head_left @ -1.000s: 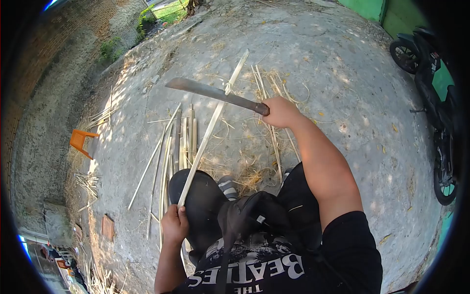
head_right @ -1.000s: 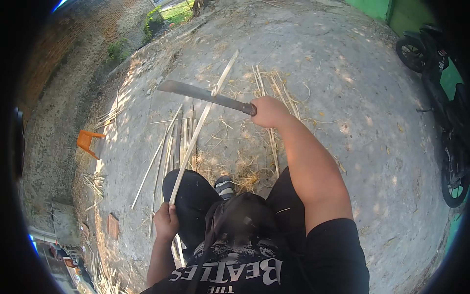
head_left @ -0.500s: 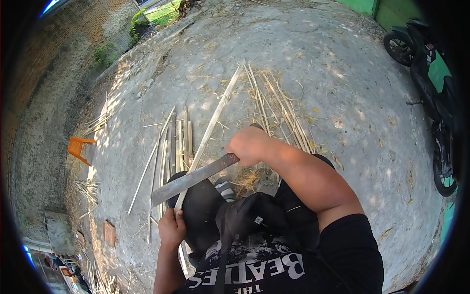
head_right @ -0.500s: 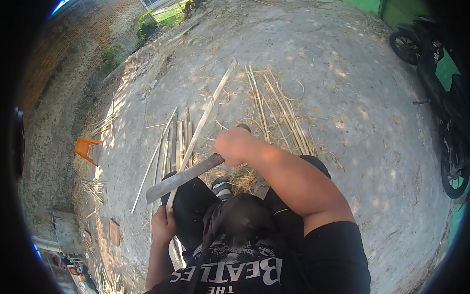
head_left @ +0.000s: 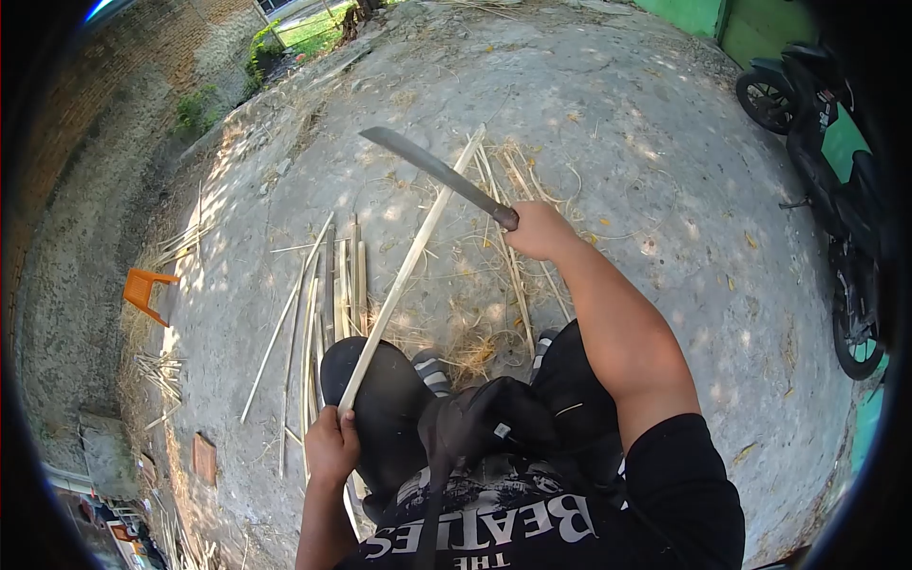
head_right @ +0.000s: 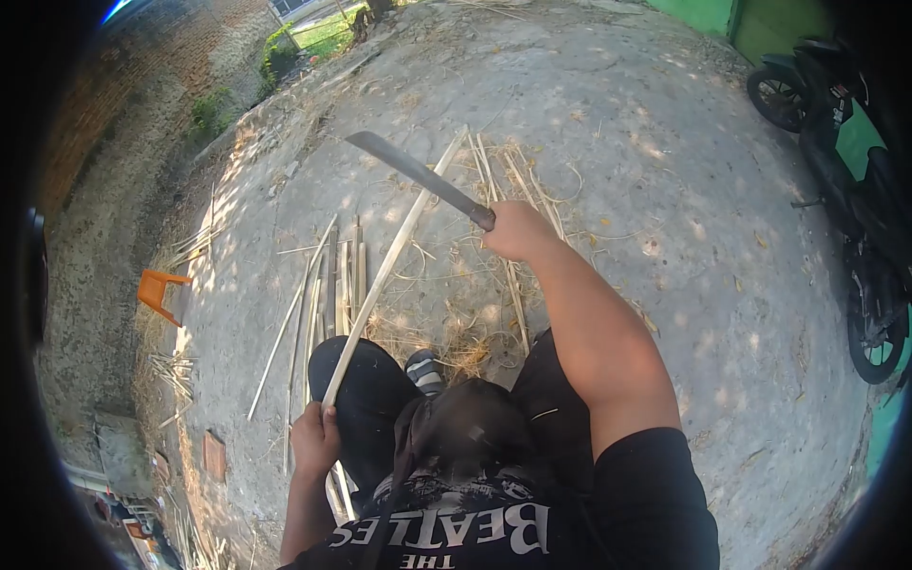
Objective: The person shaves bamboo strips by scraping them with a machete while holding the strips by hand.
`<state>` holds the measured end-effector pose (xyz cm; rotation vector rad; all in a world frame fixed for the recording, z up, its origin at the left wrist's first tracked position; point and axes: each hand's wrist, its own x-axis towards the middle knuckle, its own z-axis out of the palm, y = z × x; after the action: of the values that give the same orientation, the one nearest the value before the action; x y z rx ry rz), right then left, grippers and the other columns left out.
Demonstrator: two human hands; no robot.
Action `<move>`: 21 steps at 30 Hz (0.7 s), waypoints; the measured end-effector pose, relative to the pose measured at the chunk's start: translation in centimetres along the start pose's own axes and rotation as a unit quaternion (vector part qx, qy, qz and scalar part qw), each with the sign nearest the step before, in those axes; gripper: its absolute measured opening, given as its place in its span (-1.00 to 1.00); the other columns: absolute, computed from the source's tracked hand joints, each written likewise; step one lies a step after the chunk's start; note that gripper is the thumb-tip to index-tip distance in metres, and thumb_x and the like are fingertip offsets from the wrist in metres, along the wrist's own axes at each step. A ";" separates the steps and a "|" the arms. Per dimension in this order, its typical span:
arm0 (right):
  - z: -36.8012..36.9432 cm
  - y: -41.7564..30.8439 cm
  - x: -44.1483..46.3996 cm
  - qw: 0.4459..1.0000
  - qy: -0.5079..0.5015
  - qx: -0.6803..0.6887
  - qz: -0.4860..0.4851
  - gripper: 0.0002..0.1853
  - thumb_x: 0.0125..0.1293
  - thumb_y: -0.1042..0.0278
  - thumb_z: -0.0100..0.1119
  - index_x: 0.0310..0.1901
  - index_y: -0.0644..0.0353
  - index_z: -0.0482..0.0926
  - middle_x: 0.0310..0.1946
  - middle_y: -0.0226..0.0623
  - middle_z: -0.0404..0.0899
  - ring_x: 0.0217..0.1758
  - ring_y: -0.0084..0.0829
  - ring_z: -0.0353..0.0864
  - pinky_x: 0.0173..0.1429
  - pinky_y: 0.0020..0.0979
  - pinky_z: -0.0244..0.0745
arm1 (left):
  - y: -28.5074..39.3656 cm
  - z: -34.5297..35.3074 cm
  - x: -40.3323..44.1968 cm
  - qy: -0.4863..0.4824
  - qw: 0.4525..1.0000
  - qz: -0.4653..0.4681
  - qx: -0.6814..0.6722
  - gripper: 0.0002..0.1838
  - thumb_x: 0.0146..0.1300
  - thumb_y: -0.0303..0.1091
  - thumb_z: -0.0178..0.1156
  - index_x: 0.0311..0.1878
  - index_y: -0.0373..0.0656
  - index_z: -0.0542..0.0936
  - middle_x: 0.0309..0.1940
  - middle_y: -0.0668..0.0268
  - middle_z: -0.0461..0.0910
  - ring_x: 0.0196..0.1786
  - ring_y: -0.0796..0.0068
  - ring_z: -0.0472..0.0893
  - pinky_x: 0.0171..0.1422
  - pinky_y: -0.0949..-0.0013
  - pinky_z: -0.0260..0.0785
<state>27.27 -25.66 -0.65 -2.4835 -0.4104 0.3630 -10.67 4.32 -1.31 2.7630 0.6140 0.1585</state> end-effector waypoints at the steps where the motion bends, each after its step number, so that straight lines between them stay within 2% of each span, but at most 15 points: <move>1: 0.3 -0.4 -0.4 0.999 -0.025 -0.030 -0.036 -0.78 0.19 0.26 0.30 -0.16 0.13 0.70 -0.24 -0.06 0.74 -0.07 0.00 0.75 0.01 -0.03 0.61 | 0.1 0.0 -0.1 0.001 1.000 -0.001 0.002 -0.62 0.55 -0.12 0.13 -0.32 -0.23 0.47 -0.50 -0.11 0.58 -0.37 -0.33 0.60 -0.29 -0.21 0.37; 4: 2.4 -2.7 -1.7 0.973 -0.065 -0.108 -0.194 -0.82 0.07 0.28 0.33 -0.26 0.05 0.69 -0.38 -0.11 0.70 -0.22 0.02 0.73 -0.13 0.01 0.58 | 0.6 -0.3 0.0 -0.015 1.000 -0.025 -0.005 -0.63 0.55 -0.13 0.13 -0.32 -0.24 0.46 -0.51 -0.11 0.58 -0.37 -0.32 0.61 -0.29 -0.19 0.37; 7: 4.9 -5.7 -3.2 0.921 -0.133 -0.204 -0.304 -0.80 0.04 0.27 0.33 -0.24 -0.01 0.71 -0.40 -0.12 0.69 -0.18 0.03 0.74 -0.12 0.04 0.58 | 0.2 -0.5 -0.2 -0.008 1.000 -0.014 0.015 -0.64 0.56 -0.15 0.13 -0.31 -0.24 0.48 -0.52 -0.10 0.57 -0.39 -0.31 0.60 -0.31 -0.17 0.37; 10: 4.2 -6.7 -3.4 0.913 -0.169 -0.197 -0.315 -0.83 0.08 0.31 0.34 -0.24 -0.02 0.72 -0.26 -0.16 0.75 -0.13 -0.02 0.75 -0.05 -0.03 0.62 | -0.9 0.4 -0.9 0.032 0.999 -0.009 -0.027 -0.64 0.56 -0.16 0.12 -0.30 -0.25 0.49 -0.52 -0.10 0.58 -0.41 -0.30 0.60 -0.33 -0.16 0.37; 13: 3.2 -3.7 -0.5 0.959 -0.142 -0.096 -0.225 -0.82 0.08 0.31 0.33 -0.24 0.05 0.72 -0.27 -0.14 0.75 -0.13 -0.01 0.75 -0.05 -0.03 0.61 | -1.1 1.3 -1.2 0.057 0.995 -0.044 -0.061 -0.61 0.60 -0.12 0.05 -0.27 -0.26 0.51 -0.54 -0.07 0.57 -0.41 -0.26 0.62 -0.33 -0.12 0.36; 16: 1.6 -1.5 0.8 0.994 -0.077 0.013 -0.074 -0.80 0.08 0.30 0.33 -0.23 0.11 0.70 -0.27 -0.10 0.74 -0.12 0.01 0.74 -0.05 -0.02 0.60 | -1.1 1.6 -0.9 0.069 0.997 -0.013 -0.039 -0.61 0.60 -0.13 0.06 -0.28 -0.26 0.51 -0.53 -0.07 0.58 -0.40 -0.26 0.63 -0.33 -0.12 0.37; 19: 2.2 -1.0 0.0 0.990 -0.071 -0.032 -0.114 -0.79 0.10 0.30 0.31 -0.21 0.13 0.70 -0.27 -0.08 0.74 -0.11 0.01 0.74 -0.04 -0.01 0.60 | -0.7 1.1 -0.4 0.039 0.998 -0.033 -0.024 -0.65 0.56 -0.16 0.12 -0.29 -0.25 0.49 -0.53 -0.11 0.58 -0.42 -0.30 0.61 -0.33 -0.18 0.37; 21: 2.6 -1.9 -1.0 0.980 -0.105 -0.080 -0.146 -0.79 0.10 0.30 0.32 -0.21 0.12 0.70 -0.25 -0.10 0.74 -0.09 0.00 0.75 -0.03 -0.01 0.60 | -0.2 0.8 -0.3 0.033 0.999 -0.036 -0.015 -0.66 0.55 -0.16 0.13 -0.29 -0.25 0.49 -0.53 -0.11 0.58 -0.41 -0.31 0.61 -0.32 -0.18 0.37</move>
<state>25.06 -23.18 -1.41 -2.4965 -0.9126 0.4886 -10.87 4.19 -2.13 2.7118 0.7213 0.2414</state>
